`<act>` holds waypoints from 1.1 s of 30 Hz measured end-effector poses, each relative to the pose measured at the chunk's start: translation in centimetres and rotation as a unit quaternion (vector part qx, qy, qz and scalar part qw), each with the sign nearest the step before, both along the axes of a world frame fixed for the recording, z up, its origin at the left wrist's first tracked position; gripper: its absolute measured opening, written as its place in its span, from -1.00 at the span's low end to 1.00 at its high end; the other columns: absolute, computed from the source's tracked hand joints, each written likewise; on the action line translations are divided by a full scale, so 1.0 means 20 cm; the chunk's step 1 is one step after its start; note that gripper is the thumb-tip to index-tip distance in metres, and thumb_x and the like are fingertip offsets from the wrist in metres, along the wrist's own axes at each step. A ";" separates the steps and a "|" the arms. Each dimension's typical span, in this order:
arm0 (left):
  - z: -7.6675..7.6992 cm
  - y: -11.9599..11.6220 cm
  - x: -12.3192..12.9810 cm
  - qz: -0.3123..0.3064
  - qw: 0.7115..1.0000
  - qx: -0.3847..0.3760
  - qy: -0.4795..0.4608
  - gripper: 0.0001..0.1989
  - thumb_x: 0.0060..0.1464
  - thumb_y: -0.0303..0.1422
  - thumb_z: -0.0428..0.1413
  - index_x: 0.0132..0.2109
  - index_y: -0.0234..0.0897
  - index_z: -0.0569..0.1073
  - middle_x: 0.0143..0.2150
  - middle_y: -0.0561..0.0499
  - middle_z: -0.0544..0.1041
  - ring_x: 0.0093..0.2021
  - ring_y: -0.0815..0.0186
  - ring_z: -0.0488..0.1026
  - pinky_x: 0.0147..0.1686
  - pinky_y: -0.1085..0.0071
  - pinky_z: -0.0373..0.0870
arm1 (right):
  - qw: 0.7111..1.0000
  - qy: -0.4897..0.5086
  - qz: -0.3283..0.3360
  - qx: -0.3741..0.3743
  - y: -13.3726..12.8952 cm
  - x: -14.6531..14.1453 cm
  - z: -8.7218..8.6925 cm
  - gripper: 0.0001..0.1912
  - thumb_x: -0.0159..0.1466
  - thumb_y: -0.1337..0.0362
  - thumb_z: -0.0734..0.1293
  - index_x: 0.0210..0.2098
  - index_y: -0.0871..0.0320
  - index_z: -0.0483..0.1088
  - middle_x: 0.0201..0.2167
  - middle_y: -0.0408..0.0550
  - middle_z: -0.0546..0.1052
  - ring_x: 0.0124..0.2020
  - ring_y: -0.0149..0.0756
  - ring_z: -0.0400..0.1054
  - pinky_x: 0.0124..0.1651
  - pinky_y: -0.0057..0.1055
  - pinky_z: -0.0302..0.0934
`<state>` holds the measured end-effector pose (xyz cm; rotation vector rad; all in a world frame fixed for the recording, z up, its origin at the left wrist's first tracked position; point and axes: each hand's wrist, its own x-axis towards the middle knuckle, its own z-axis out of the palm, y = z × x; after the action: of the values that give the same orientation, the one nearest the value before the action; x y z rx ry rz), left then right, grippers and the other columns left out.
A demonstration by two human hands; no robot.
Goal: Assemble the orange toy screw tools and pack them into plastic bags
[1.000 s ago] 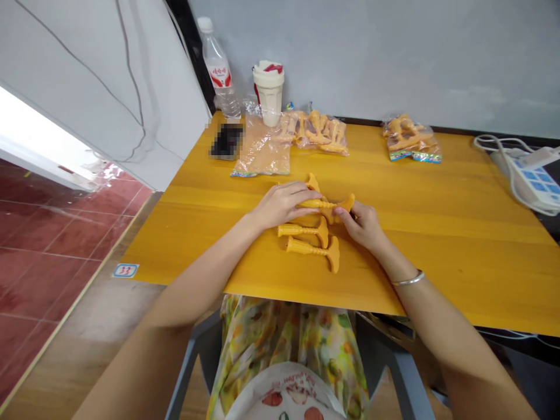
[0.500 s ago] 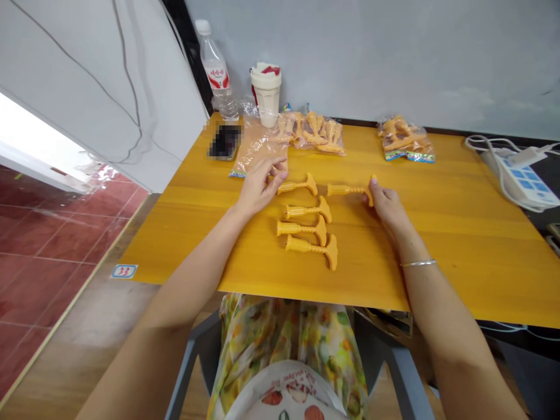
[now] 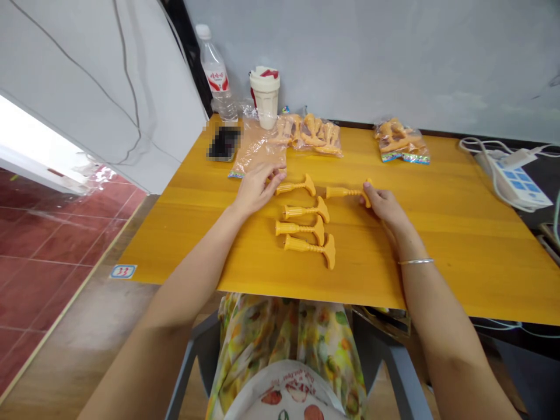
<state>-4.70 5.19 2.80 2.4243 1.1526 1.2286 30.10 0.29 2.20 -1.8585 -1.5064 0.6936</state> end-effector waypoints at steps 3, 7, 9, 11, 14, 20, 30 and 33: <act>0.01 -0.01 0.00 -0.002 1.000 -0.005 0.026 -0.50 0.37 -0.01 -0.14 0.02 -0.28 0.51 -0.18 -0.11 0.57 -0.15 0.24 0.49 -0.07 0.32 0.37 | 0.999 -0.024 -0.001 0.031 0.01 0.01 -0.02 -0.29 0.17 -0.44 0.15 -0.56 0.11 0.31 -0.64 -0.15 0.32 -0.57 -0.38 0.18 -0.47 -0.40 0.03; 0.01 -0.02 0.01 -0.010 1.000 0.004 0.028 -0.54 0.38 -0.06 -0.13 -0.01 -0.28 0.51 -0.17 -0.11 0.58 -0.10 0.22 0.49 -0.02 0.31 0.36 | 0.998 -0.032 -0.025 0.044 0.03 0.01 -0.07 -0.38 0.21 -0.36 0.21 -0.34 0.11 0.35 -0.57 -0.13 0.44 -0.53 -0.34 0.28 -0.42 -0.40 0.11; 0.01 -0.02 0.01 -0.011 0.999 0.002 0.038 -0.56 0.38 -0.08 -0.12 -0.02 -0.27 0.52 -0.18 -0.10 0.58 -0.10 0.22 0.48 -0.01 0.31 0.35 | 0.999 -0.028 -0.030 0.034 0.04 0.02 -0.10 -0.38 0.22 -0.33 0.22 -0.19 0.13 0.38 -0.51 -0.08 0.52 -0.51 -0.30 0.34 -0.39 -0.39 0.16; 0.01 -0.02 0.00 -0.010 0.998 -0.002 0.054 -0.59 0.37 -0.09 -0.09 -0.04 -0.27 0.52 -0.19 -0.09 0.57 -0.09 0.21 0.47 0.01 0.30 0.34 | 0.998 -0.042 -0.029 0.033 0.04 0.03 -0.12 -0.35 0.23 -0.33 0.22 -0.13 0.15 0.38 -0.47 -0.03 0.55 -0.48 -0.26 0.38 -0.37 -0.37 0.20; 0.00 0.00 -0.01 -0.013 0.997 -0.014 0.077 -0.62 0.32 -0.08 0.00 -0.02 -0.28 0.52 -0.14 -0.10 0.55 -0.04 0.18 0.46 0.04 0.28 0.34 | 0.996 -0.075 -0.024 0.036 0.05 0.04 -0.13 -0.33 0.23 -0.33 0.21 -0.11 0.16 0.40 -0.46 -0.01 0.56 -0.45 -0.22 0.41 -0.35 -0.33 0.22; -0.05 0.03 -0.03 -0.033 0.989 -0.069 0.129 -0.55 0.13 -0.09 0.22 0.04 -0.31 0.50 -0.07 -0.13 0.49 -0.02 0.09 0.44 0.05 0.19 0.36 | 0.994 -0.107 -0.021 0.024 0.04 0.03 -0.12 -0.41 0.26 -0.26 0.22 -0.13 0.16 0.42 -0.46 0.00 0.55 -0.45 -0.20 0.38 -0.36 -0.33 0.19; -0.10 0.07 -0.03 -0.021 0.989 -0.109 0.102 -0.70 0.13 -0.36 0.23 0.02 -0.31 0.51 -0.19 -0.03 0.45 -0.29 0.30 0.41 -0.12 0.29 0.41 | 0.993 -0.116 -0.012 0.036 0.01 -0.03 -0.07 -0.56 0.29 -0.12 0.21 -0.15 0.12 0.39 -0.44 -0.01 0.55 -0.42 -0.19 0.37 -0.32 -0.31 0.17; -0.12 0.09 -0.01 -0.005 0.991 -0.112 0.078 -0.70 0.12 -0.38 0.22 0.02 -0.31 0.51 -0.18 -0.04 0.45 -0.32 0.32 0.40 -0.14 0.30 0.42 | 0.993 -0.119 -0.005 0.027 0.01 -0.04 -0.07 -0.60 0.29 -0.07 0.21 -0.14 0.12 0.39 -0.43 -0.01 0.56 -0.40 -0.18 0.38 -0.31 -0.31 0.17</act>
<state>-4.98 7.06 0.41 2.3852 1.2434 0.8677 29.23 0.41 0.84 -1.9593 -1.6457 0.4328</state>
